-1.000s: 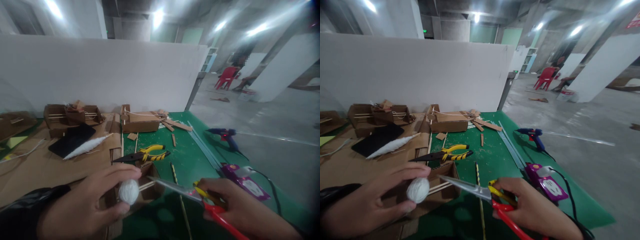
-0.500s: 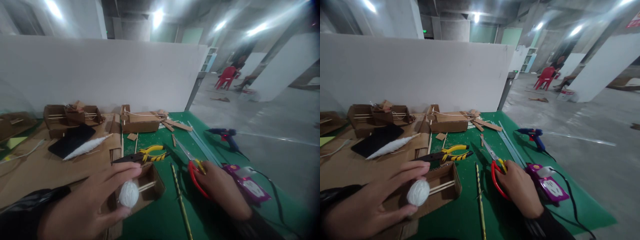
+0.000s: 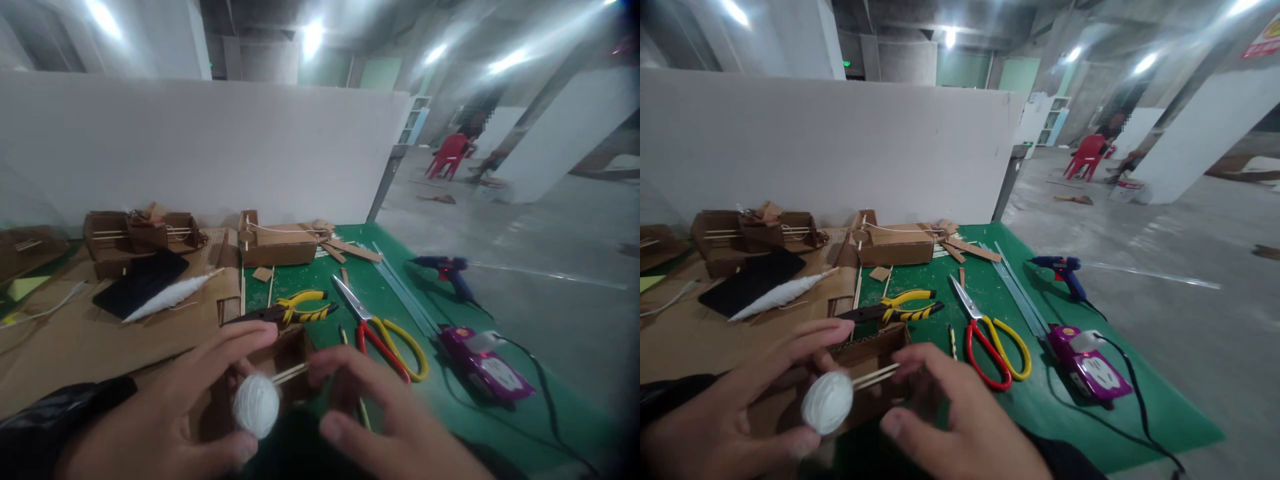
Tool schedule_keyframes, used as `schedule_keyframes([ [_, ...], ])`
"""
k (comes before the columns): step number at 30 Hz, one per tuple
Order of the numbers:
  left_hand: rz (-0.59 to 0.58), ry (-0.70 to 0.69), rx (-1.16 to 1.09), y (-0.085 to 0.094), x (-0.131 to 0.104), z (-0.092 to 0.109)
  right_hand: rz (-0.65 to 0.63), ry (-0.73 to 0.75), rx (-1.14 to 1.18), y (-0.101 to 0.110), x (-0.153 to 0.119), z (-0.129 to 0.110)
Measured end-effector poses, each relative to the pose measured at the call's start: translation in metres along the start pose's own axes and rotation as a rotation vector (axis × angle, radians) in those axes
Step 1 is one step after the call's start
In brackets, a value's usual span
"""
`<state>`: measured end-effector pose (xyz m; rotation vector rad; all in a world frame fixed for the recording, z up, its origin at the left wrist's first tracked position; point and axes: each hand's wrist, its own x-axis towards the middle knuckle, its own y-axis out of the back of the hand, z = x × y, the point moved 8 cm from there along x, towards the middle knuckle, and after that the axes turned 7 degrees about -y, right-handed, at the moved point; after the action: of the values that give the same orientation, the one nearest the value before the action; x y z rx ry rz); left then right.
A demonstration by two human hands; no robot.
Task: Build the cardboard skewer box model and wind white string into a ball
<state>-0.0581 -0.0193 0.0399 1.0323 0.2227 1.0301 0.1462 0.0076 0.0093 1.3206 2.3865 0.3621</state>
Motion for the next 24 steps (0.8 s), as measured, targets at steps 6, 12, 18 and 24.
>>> schedule_keyframes([
  [6, 0.008, 0.034, -0.052, -0.004, -0.003, -0.005, -0.233, 0.015, 0.321, -0.052, 0.022, -0.029],
  [12, -0.006, -0.032, 0.031, -0.004, 0.002, 0.003, -0.254, 0.113, 0.396, -0.057, 0.031, -0.038],
  [18, 0.019, -0.024, 0.102, 0.002, 0.000, 0.001, -0.209, 0.085, 0.435, -0.052, 0.032, -0.033],
  [24, 0.266, 0.069, 0.584, 0.106, 0.003, -0.062, -0.222, 0.073, 0.405, -0.046, 0.030, -0.030],
])
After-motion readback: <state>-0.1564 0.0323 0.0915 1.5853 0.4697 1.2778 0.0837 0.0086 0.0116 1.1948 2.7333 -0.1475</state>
